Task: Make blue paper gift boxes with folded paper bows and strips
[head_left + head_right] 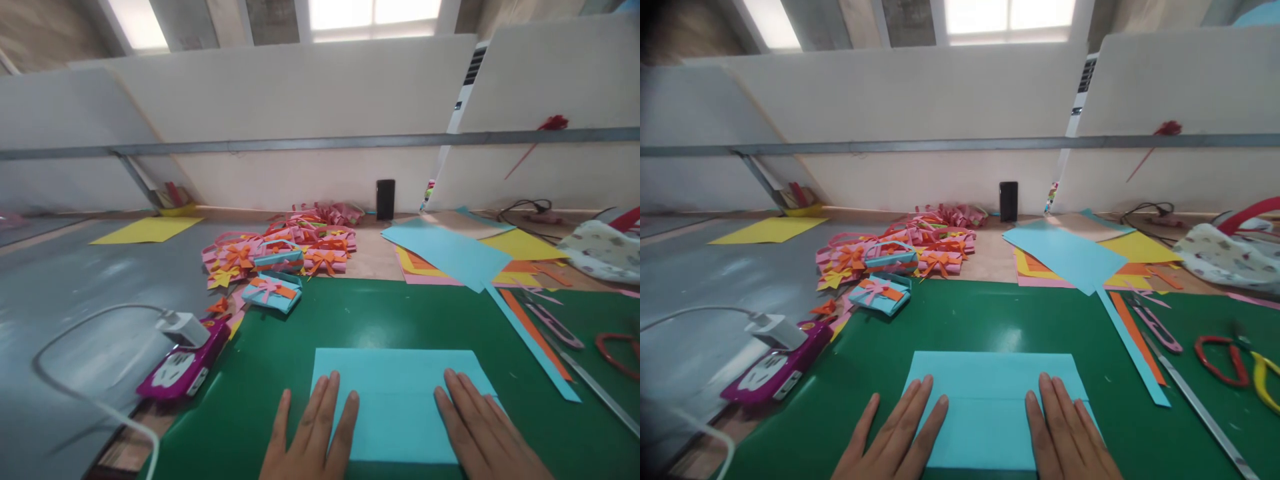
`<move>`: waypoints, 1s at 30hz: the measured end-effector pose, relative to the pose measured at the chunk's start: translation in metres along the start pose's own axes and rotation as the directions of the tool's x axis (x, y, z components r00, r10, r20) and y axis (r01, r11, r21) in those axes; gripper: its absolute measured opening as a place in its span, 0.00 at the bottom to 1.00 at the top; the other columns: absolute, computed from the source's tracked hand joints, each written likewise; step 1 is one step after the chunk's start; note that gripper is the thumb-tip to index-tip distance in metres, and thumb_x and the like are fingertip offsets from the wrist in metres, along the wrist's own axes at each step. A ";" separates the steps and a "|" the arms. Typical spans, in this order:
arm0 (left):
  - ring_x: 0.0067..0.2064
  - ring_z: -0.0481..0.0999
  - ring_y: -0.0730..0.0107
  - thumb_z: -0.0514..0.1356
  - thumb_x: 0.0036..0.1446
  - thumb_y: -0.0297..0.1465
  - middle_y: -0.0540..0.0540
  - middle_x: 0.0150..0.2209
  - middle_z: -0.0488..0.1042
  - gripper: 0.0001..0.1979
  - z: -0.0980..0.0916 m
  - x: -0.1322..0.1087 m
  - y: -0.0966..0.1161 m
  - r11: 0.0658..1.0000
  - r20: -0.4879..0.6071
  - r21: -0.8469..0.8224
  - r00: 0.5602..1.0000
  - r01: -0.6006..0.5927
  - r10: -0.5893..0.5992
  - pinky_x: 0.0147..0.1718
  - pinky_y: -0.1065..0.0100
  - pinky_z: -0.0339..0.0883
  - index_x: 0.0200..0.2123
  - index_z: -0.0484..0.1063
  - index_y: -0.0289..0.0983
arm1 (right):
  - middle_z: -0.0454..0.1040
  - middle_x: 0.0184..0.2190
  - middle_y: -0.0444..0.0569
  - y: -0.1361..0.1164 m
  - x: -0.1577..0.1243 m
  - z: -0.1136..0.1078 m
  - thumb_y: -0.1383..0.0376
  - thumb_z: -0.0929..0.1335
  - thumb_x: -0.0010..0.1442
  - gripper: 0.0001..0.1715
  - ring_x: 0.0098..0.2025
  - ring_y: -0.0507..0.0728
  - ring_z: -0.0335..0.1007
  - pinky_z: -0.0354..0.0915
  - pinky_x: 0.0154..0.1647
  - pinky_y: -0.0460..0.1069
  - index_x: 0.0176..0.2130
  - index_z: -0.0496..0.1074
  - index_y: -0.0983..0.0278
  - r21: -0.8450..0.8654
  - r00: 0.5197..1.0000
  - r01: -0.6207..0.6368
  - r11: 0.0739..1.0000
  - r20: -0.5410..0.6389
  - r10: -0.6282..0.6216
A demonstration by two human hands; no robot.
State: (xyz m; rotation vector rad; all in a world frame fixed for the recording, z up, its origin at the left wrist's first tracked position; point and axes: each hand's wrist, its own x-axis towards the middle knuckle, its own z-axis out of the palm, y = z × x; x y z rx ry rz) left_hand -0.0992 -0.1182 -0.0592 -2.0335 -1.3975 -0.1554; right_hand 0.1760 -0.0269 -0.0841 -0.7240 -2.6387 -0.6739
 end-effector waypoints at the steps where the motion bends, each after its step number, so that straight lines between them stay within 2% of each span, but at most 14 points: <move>1: 0.52 0.70 0.60 0.47 0.58 0.48 0.41 0.52 0.71 0.26 0.000 0.000 -0.001 1.000 0.002 0.014 1.000 -0.016 0.016 0.48 0.57 0.58 0.55 0.64 0.42 | 0.64 0.56 0.61 0.001 0.001 -0.001 0.51 0.62 0.57 0.44 0.52 0.69 0.65 0.71 0.39 0.57 0.64 0.46 0.70 0.003 1.000 0.000 1.000 0.000 0.000; 4: 0.50 0.71 0.60 0.46 0.58 0.49 0.41 0.52 0.71 0.27 -0.002 0.004 -0.008 0.999 0.006 0.024 0.999 -0.034 0.034 0.45 0.57 0.61 0.53 0.65 0.41 | 0.66 0.54 0.60 0.005 0.006 -0.009 0.50 0.62 0.57 0.40 0.52 0.67 0.67 0.71 0.39 0.55 0.62 0.54 0.67 0.003 1.000 0.015 1.000 0.010 -0.015; 7: 0.47 0.74 0.63 0.46 0.57 0.50 0.43 0.49 0.74 0.26 -0.007 0.012 -0.019 0.994 -0.029 -0.005 0.994 -0.108 0.107 0.47 0.57 0.60 0.50 0.68 0.42 | 0.72 0.49 0.59 0.011 0.017 -0.023 0.51 0.63 0.57 0.29 0.47 0.64 0.71 0.72 0.37 0.52 0.52 0.68 0.64 -0.001 0.999 0.045 0.999 -0.014 -0.045; 9: 0.45 0.75 0.65 0.48 0.58 0.49 0.45 0.46 0.76 0.23 -0.009 0.017 -0.026 0.991 -0.046 -0.027 0.991 -0.130 0.129 0.51 0.57 0.56 0.46 0.71 0.42 | 0.76 0.44 0.55 0.015 0.024 -0.032 0.54 0.64 0.58 0.21 0.43 0.62 0.74 0.73 0.35 0.51 0.45 0.73 0.64 0.007 0.995 0.092 0.996 -0.048 -0.091; 12: 0.43 0.76 0.66 0.50 0.57 0.47 0.46 0.43 0.78 0.20 -0.006 0.020 -0.031 0.983 -0.108 -0.079 0.981 -0.168 0.159 0.58 0.55 0.46 0.42 0.72 0.41 | 0.78 0.40 0.52 0.020 0.031 -0.041 0.57 0.63 0.60 0.18 0.40 0.61 0.75 0.73 0.32 0.50 0.43 0.74 0.64 0.019 0.984 0.165 0.986 -0.078 -0.163; 14: 0.42 0.76 0.66 0.49 0.59 0.46 0.45 0.42 0.78 0.20 0.000 0.019 -0.028 0.980 -0.167 -0.149 0.980 -0.133 0.107 0.59 0.54 0.41 0.41 0.73 0.40 | 0.78 0.40 0.53 0.022 0.032 -0.046 0.57 0.62 0.61 0.19 0.40 0.61 0.76 0.73 0.31 0.50 0.44 0.74 0.64 0.023 0.981 0.179 0.984 -0.076 -0.177; 16: 0.42 0.75 0.68 0.46 0.62 0.40 0.47 0.40 0.78 0.18 0.003 0.018 -0.022 0.961 -0.195 -0.276 0.979 0.002 -0.058 0.59 0.54 0.42 0.35 0.73 0.40 | 0.78 0.40 0.53 0.025 0.032 -0.050 0.59 0.60 0.62 0.18 0.39 0.60 0.76 0.73 0.31 0.49 0.44 0.73 0.65 0.042 0.984 0.168 0.985 -0.073 -0.165; 18: 0.40 0.75 0.71 0.44 0.63 0.33 0.51 0.38 0.78 0.18 0.000 0.021 -0.019 0.890 -0.113 -0.426 0.966 0.164 -0.233 0.56 0.58 0.49 0.28 0.71 0.41 | 0.78 0.41 0.53 0.027 0.033 -0.055 0.65 0.59 0.62 0.17 0.40 0.58 0.76 0.72 0.34 0.48 0.44 0.73 0.64 0.093 0.991 0.131 0.987 -0.048 -0.127; 19: 0.39 0.75 0.72 0.44 0.63 0.31 0.53 0.37 0.78 0.17 -0.003 0.025 -0.019 0.848 -0.035 -0.484 0.963 0.218 -0.268 0.55 0.59 0.52 0.27 0.69 0.41 | 0.78 0.41 0.52 0.029 0.035 -0.057 0.68 0.58 0.61 0.17 0.39 0.56 0.75 0.71 0.36 0.47 0.44 0.72 0.64 0.138 0.995 0.101 0.985 -0.029 -0.098; 22: 0.32 0.74 0.71 0.45 0.62 0.32 0.53 0.28 0.75 0.15 -0.018 0.043 -0.026 0.796 0.221 -0.513 0.945 0.321 -0.239 0.45 0.61 0.63 0.28 0.68 0.41 | 0.79 0.35 0.48 0.038 0.044 -0.062 0.71 0.57 0.61 0.17 0.34 0.53 0.75 0.69 0.33 0.45 0.40 0.72 0.61 0.283 0.995 -0.062 0.957 0.086 0.039; 25: 0.30 0.74 0.67 0.45 0.62 0.37 0.51 0.27 0.74 0.17 -0.027 0.062 -0.037 0.801 0.408 -0.424 0.879 0.423 -0.248 0.31 0.66 0.67 0.28 0.69 0.40 | 0.75 0.27 0.45 0.048 0.058 -0.059 0.70 0.59 0.60 0.13 0.27 0.53 0.72 0.66 0.26 0.46 0.33 0.71 0.60 0.302 0.944 -0.228 0.926 0.302 0.134; 27: 0.33 0.74 0.65 0.48 0.61 0.39 0.49 0.29 0.75 0.15 -0.027 0.072 -0.043 0.802 0.442 -0.411 0.864 0.433 -0.241 0.31 0.66 0.67 0.32 0.70 0.40 | 0.72 0.25 0.44 0.053 0.067 -0.055 0.70 0.61 0.58 0.10 0.27 0.54 0.70 0.64 0.26 0.48 0.30 0.68 0.61 0.274 0.891 -0.281 0.920 0.431 0.144; 30: 0.37 0.74 0.63 0.56 0.56 0.41 0.47 0.33 0.76 0.12 -0.025 0.081 -0.049 0.819 0.392 -0.453 0.904 0.353 -0.173 0.36 0.66 0.67 0.35 0.72 0.39 | 0.70 0.28 0.45 0.057 0.077 -0.049 0.71 0.61 0.59 0.09 0.29 0.55 0.69 0.63 0.29 0.49 0.30 0.67 0.62 0.278 0.853 -0.316 0.907 0.502 0.143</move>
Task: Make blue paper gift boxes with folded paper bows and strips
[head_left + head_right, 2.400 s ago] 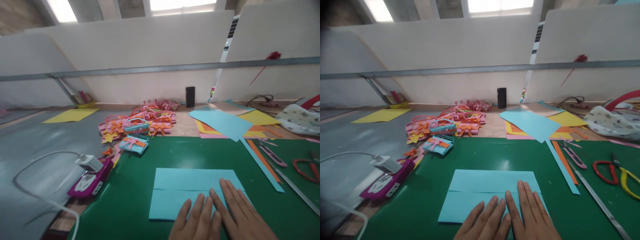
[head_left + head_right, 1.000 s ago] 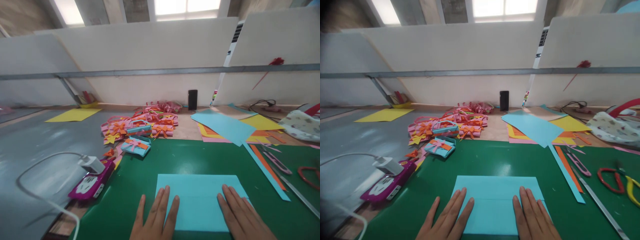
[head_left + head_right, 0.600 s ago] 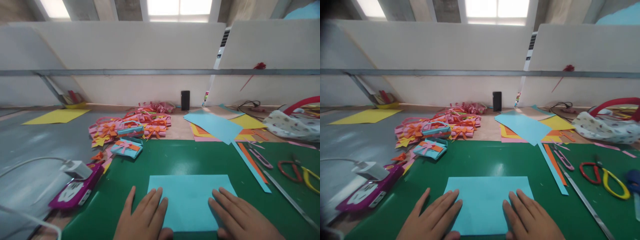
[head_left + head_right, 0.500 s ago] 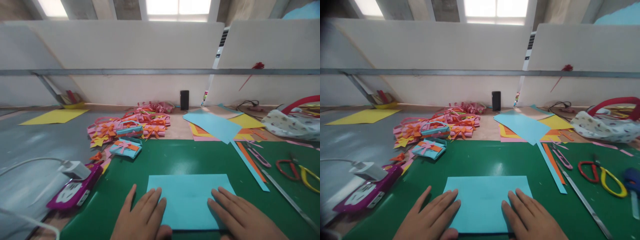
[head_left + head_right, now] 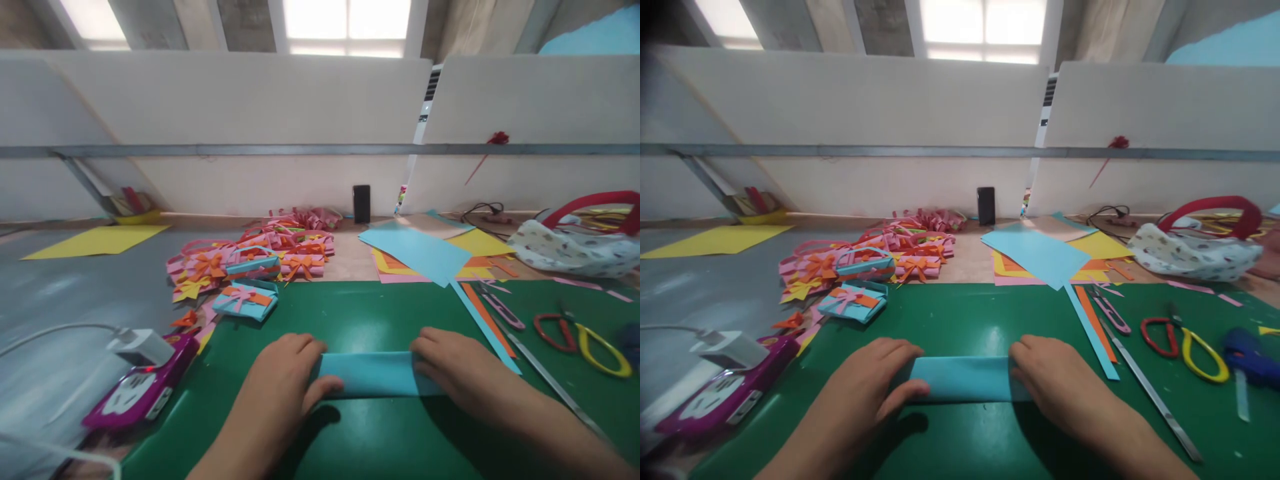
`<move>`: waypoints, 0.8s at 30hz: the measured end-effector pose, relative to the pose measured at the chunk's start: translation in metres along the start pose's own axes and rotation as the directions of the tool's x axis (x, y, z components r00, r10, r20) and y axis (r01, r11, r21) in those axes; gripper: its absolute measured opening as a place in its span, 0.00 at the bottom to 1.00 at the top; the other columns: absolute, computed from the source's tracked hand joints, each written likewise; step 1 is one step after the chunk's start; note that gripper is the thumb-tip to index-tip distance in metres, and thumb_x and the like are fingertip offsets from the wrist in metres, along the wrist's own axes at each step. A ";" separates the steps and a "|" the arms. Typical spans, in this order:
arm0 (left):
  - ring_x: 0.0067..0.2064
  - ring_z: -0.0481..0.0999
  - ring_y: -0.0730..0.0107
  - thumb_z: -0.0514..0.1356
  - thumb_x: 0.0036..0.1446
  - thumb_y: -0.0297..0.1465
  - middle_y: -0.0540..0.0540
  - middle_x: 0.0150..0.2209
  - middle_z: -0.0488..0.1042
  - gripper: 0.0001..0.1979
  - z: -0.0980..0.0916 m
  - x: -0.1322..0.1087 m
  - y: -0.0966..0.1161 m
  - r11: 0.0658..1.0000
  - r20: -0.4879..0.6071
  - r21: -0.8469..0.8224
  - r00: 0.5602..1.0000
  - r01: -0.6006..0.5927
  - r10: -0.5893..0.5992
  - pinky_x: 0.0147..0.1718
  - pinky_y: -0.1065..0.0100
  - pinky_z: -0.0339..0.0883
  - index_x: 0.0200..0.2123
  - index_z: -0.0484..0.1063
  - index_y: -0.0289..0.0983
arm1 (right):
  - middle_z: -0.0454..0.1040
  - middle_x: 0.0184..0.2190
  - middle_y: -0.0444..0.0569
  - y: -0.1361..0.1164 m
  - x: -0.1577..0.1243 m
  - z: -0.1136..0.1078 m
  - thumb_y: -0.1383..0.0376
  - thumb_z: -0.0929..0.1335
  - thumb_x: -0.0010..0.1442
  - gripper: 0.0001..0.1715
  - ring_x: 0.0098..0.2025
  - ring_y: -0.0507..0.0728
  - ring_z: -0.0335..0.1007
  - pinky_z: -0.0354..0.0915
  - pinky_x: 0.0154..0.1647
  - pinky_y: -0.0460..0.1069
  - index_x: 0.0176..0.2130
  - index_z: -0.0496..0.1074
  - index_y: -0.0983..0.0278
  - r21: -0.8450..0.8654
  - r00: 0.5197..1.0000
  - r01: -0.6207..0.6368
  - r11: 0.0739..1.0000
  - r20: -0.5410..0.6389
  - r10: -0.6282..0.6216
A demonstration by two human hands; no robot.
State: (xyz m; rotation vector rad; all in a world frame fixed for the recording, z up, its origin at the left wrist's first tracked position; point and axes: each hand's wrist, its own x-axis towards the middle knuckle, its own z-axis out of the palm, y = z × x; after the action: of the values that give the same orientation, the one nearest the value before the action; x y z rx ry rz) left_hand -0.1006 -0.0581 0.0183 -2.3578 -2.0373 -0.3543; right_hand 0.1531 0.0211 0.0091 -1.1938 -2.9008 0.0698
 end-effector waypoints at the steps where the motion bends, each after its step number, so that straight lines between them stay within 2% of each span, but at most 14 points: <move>1: 0.37 0.74 0.63 0.57 0.55 0.40 0.47 0.35 0.76 0.11 -0.001 0.002 0.000 1.000 0.001 0.001 1.000 -0.031 0.031 0.36 0.66 0.67 0.36 0.72 0.40 | 0.69 0.30 0.46 0.000 0.002 0.000 0.71 0.61 0.59 0.08 0.31 0.55 0.68 0.63 0.31 0.49 0.30 0.67 0.62 0.017 1.000 0.007 1.000 0.000 -0.007; 4: 0.37 0.75 0.65 0.56 0.54 0.30 0.47 0.35 0.75 0.08 -0.004 0.007 -0.001 0.998 0.065 0.009 0.996 -0.059 0.058 0.35 0.68 0.66 0.37 0.72 0.40 | 0.68 0.37 0.48 0.002 0.005 -0.001 0.70 0.63 0.57 0.05 0.37 0.56 0.66 0.63 0.37 0.50 0.33 0.68 0.63 0.077 0.999 0.036 0.996 -0.028 -0.034; 8: 0.39 0.74 0.65 0.56 0.49 0.24 0.46 0.38 0.74 0.15 -0.005 0.016 -0.003 1.000 0.184 -0.012 0.983 -0.005 0.007 0.36 0.68 0.65 0.41 0.72 0.41 | 0.69 0.39 0.47 0.004 0.004 -0.004 0.72 0.67 0.52 0.13 0.40 0.56 0.65 0.61 0.39 0.50 0.40 0.67 0.62 0.177 1.000 0.017 0.984 0.009 -0.019; 10: 0.40 0.74 0.62 0.58 0.45 0.25 0.45 0.38 0.74 0.17 -0.005 0.019 -0.005 0.998 0.255 -0.056 0.967 0.023 -0.008 0.38 0.66 0.64 0.42 0.72 0.41 | 0.69 0.35 0.45 0.003 0.004 -0.005 0.72 0.67 0.51 0.11 0.37 0.55 0.65 0.60 0.36 0.48 0.37 0.68 0.62 0.241 0.997 0.015 0.970 0.071 -0.033; 12: 0.41 0.73 0.60 0.58 0.44 0.25 0.45 0.37 0.75 0.17 -0.007 0.020 -0.004 0.993 0.306 -0.106 0.952 0.041 -0.006 0.38 0.65 0.63 0.40 0.73 0.41 | 0.69 0.31 0.44 0.001 0.004 -0.007 0.73 0.66 0.50 0.07 0.34 0.54 0.64 0.57 0.33 0.47 0.30 0.67 0.62 0.254 0.996 0.032 0.967 0.073 -0.052; 15: 0.40 0.72 0.58 0.59 0.45 0.27 0.45 0.36 0.75 0.13 -0.014 0.016 0.004 0.990 0.338 -0.133 0.941 0.048 0.000 0.37 0.63 0.61 0.37 0.74 0.42 | 0.67 0.27 0.43 -0.007 0.000 -0.011 0.78 0.64 0.50 0.11 0.31 0.52 0.62 0.53 0.30 0.46 0.23 0.64 0.64 0.194 0.996 0.044 0.980 -0.091 -0.027; 17: 0.39 0.72 0.56 0.60 0.48 0.33 0.44 0.34 0.75 0.09 -0.019 0.012 0.012 0.993 0.374 -0.116 0.927 0.028 0.018 0.35 0.62 0.61 0.35 0.75 0.40 | 0.66 0.26 0.44 -0.012 -0.004 -0.014 0.79 0.62 0.51 0.13 0.30 0.52 0.60 0.51 0.29 0.46 0.22 0.63 0.64 0.163 0.975 0.057 0.985 -0.220 -0.020; 19: 0.37 0.72 0.55 0.58 0.51 0.38 0.42 0.33 0.74 0.11 -0.018 0.009 0.022 0.994 0.401 -0.109 0.914 -0.027 0.069 0.33 0.62 0.60 0.33 0.75 0.39 | 0.65 0.24 0.44 -0.017 -0.007 -0.016 0.79 0.62 0.53 0.15 0.28 0.52 0.59 0.49 0.27 0.47 0.21 0.63 0.65 0.131 0.949 0.081 0.988 -0.312 -0.037; 22: 0.36 0.72 0.54 0.54 0.56 0.33 0.42 0.32 0.75 0.10 -0.009 0.008 0.037 0.988 0.378 -0.109 0.915 -0.107 0.141 0.31 0.62 0.59 0.33 0.75 0.39 | 0.66 0.24 0.44 -0.028 -0.009 -0.013 0.78 0.64 0.54 0.15 0.27 0.52 0.58 0.47 0.26 0.48 0.20 0.62 0.64 0.047 0.923 0.104 0.993 -0.377 -0.079; 24: 0.35 0.72 0.54 0.52 0.55 0.29 0.41 0.33 0.76 0.10 -0.002 0.010 0.046 0.985 0.343 -0.107 0.925 -0.137 0.166 0.31 0.61 0.58 0.34 0.74 0.39 | 0.69 0.24 0.44 -0.039 -0.007 -0.008 0.76 0.67 0.52 0.11 0.28 0.54 0.60 0.47 0.27 0.49 0.24 0.65 0.63 -0.031 0.911 0.153 0.988 -0.383 -0.153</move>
State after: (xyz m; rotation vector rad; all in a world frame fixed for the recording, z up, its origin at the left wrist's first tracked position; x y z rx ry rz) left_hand -0.0550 -0.0562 0.0284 -2.7797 -1.9780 -0.0102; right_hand 0.1313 -0.0112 0.0191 -0.8572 -2.6300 -0.1496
